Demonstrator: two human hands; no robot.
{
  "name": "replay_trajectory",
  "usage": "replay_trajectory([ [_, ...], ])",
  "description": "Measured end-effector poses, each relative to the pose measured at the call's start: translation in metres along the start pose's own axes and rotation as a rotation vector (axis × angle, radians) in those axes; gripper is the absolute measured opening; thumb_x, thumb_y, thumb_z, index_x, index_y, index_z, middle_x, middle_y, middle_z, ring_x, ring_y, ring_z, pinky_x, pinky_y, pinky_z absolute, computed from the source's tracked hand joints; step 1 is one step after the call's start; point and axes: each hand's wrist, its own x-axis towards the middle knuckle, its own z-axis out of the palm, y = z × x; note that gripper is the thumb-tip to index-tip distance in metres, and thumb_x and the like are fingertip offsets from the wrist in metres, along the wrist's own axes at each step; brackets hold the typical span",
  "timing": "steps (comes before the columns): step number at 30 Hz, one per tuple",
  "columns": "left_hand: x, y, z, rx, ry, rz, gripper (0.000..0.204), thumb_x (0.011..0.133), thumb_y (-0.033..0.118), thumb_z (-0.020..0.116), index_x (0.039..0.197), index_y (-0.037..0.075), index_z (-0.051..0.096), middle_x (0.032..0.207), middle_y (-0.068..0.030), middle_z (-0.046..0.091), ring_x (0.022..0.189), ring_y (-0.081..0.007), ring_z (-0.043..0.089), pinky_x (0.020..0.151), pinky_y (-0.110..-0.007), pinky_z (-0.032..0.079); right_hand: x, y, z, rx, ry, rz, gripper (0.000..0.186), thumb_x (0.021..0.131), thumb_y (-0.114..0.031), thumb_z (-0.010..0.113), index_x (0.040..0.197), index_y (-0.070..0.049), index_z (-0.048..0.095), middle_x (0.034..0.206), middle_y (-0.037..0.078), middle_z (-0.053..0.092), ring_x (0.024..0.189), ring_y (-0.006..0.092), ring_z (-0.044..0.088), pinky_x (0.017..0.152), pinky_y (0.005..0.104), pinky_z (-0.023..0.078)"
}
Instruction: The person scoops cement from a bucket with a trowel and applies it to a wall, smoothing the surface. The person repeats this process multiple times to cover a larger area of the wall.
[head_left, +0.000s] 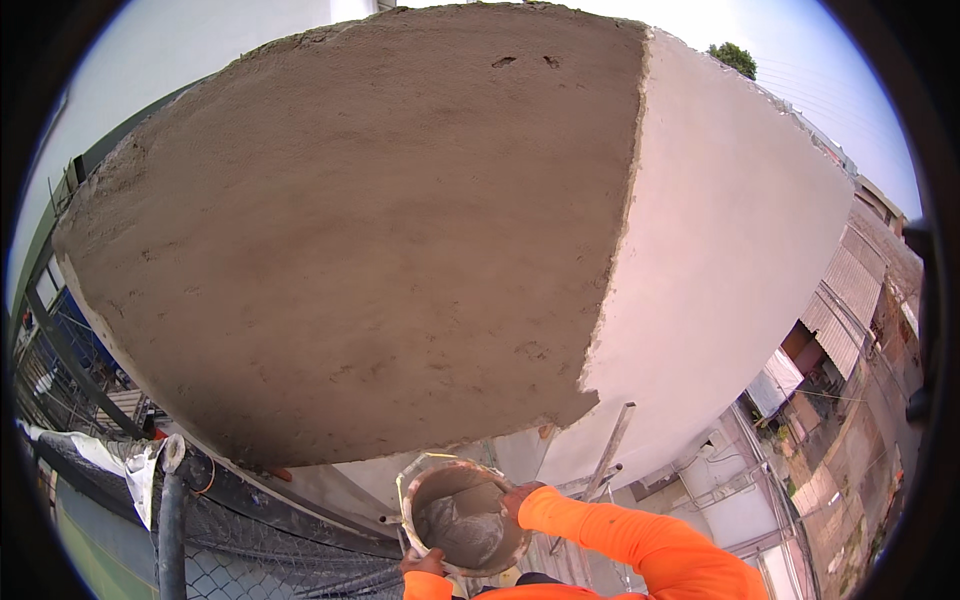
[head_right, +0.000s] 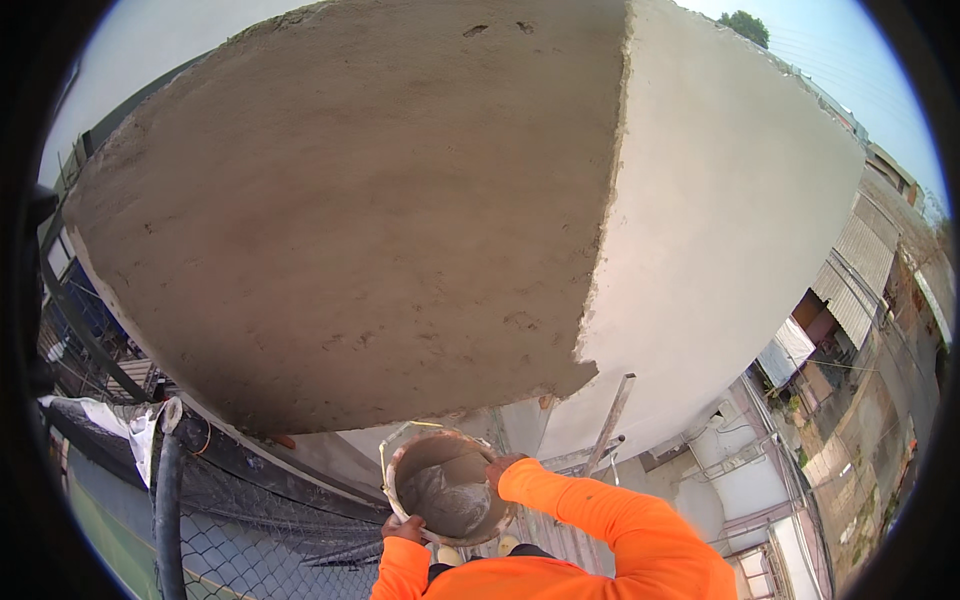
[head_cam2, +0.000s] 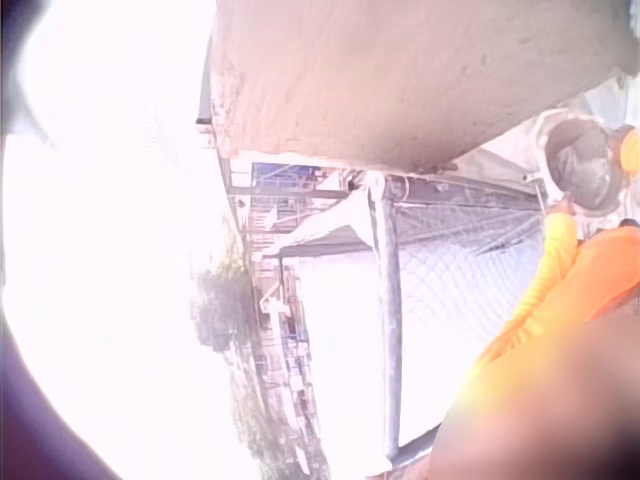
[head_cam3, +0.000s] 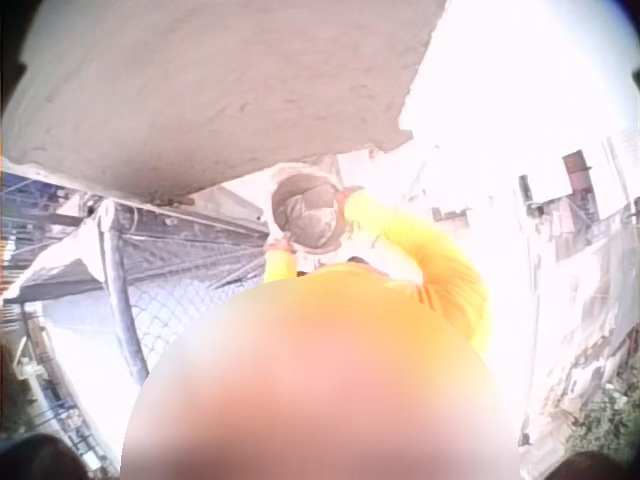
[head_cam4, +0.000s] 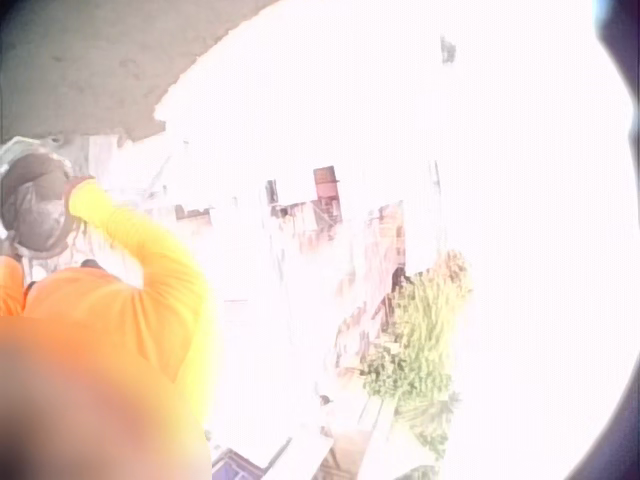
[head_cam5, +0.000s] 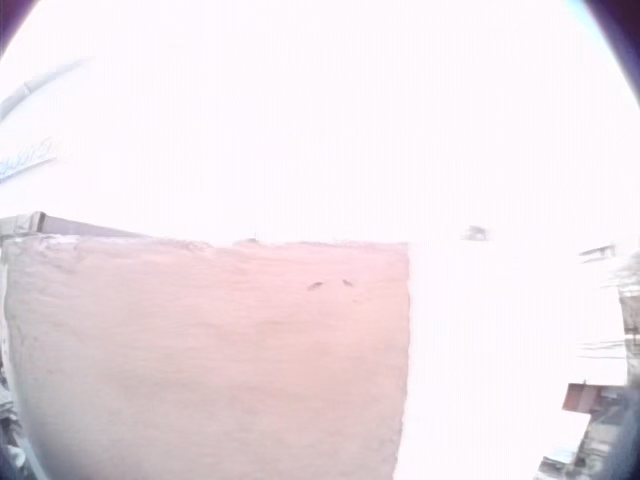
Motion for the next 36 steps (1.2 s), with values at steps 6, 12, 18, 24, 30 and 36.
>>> replay_trajectory([
  [6, 0.008, 0.017, -0.004, 0.009, -0.058, -0.042, 0.013, 0.071, 0.003, 0.072, 0.078, -0.002, 0.064, 0.066, -0.0104, 0.065, 0.052, -0.0216, 0.062, 0.047, -0.04, 0.051, -0.001, -0.041, 0.033, 0.059, -0.028, 0.02, 0.043, 0.091, -0.034, 0.062, 0.126, -0.011, 0.064, 0.12, 0.017, 0.069, 0.114, 0.0379, 0.065, 0.097, 0.0505, 0.05],
  [12, 0.031, 0.01, -0.019, 0.061, -0.089, -0.094, 0.023, 0.07, 0.01, 0.076, 0.085, -0.004, 0.066, 0.068, -0.012, 0.067, 0.052, -0.0237, 0.063, 0.051, -0.039, 0.053, -0.03, -0.023, 0.022, 0.127, -0.056, 0.019, 0.048, 0.093, -0.042, 0.061, 0.131, -0.012, 0.062, 0.128, 0.019, 0.065, 0.122, 0.0384, 0.06, 0.105, 0.0509, 0.045],
  [18, 0.036, 0.02, -0.025, 0.096, -0.064, -0.104, 0.022, 0.069, 0.009, 0.075, 0.087, -0.002, 0.068, 0.07, -0.0107, 0.068, 0.055, -0.0234, 0.064, 0.052, -0.039, 0.053, -0.006, -0.083, 0.025, 0.212, 0.011, 0.02, 0.048, 0.094, -0.047, 0.058, 0.13, -0.015, 0.062, 0.122, 0.018, 0.068, 0.116, 0.0407, 0.062, 0.101, 0.0515, 0.047],
  [24, 0.032, 0.042, -0.046, -0.194, -0.154, -0.028, 0.016, 0.072, 0.002, 0.07, 0.086, -0.004, 0.065, 0.073, -0.0098, 0.068, 0.055, -0.021, 0.063, 0.051, -0.038, 0.051, -0.025, -0.095, -0.007, 0.228, 0.057, 0.003, 0.038, 0.095, -0.04, 0.059, 0.122, -0.013, 0.062, 0.116, 0.019, 0.068, 0.111, 0.0409, 0.064, 0.096, 0.0528, 0.049],
  [30, 0.03, 0.038, -0.065, -0.083, -0.185, 0.11, 0.011, 0.079, -0.001, 0.065, 0.09, 0.0, 0.065, 0.078, -0.0036, 0.065, 0.064, -0.0127, 0.06, 0.056, -0.03, 0.05, 0.004, -0.095, -0.004, 0.313, 0.116, 0.294, 0.037, 0.086, -0.026, 0.066, 0.116, -0.005, 0.063, 0.111, 0.022, 0.069, 0.109, 0.0415, 0.065, 0.093, 0.0498, 0.052],
  [36, 0.024, 0.057, -0.072, -0.079, -0.209, 0.126, 0.016, 0.077, -0.002, 0.066, 0.093, -0.001, 0.066, 0.081, -0.0037, 0.065, 0.065, -0.0125, 0.059, 0.059, -0.03, 0.05, 0.015, -0.121, 0.053, 0.551, 0.047, -0.044, 0.038, 0.093, -0.039, 0.059, 0.119, -0.012, 0.064, 0.112, 0.022, 0.069, 0.108, 0.043, 0.063, 0.096, 0.0511, 0.049],
])
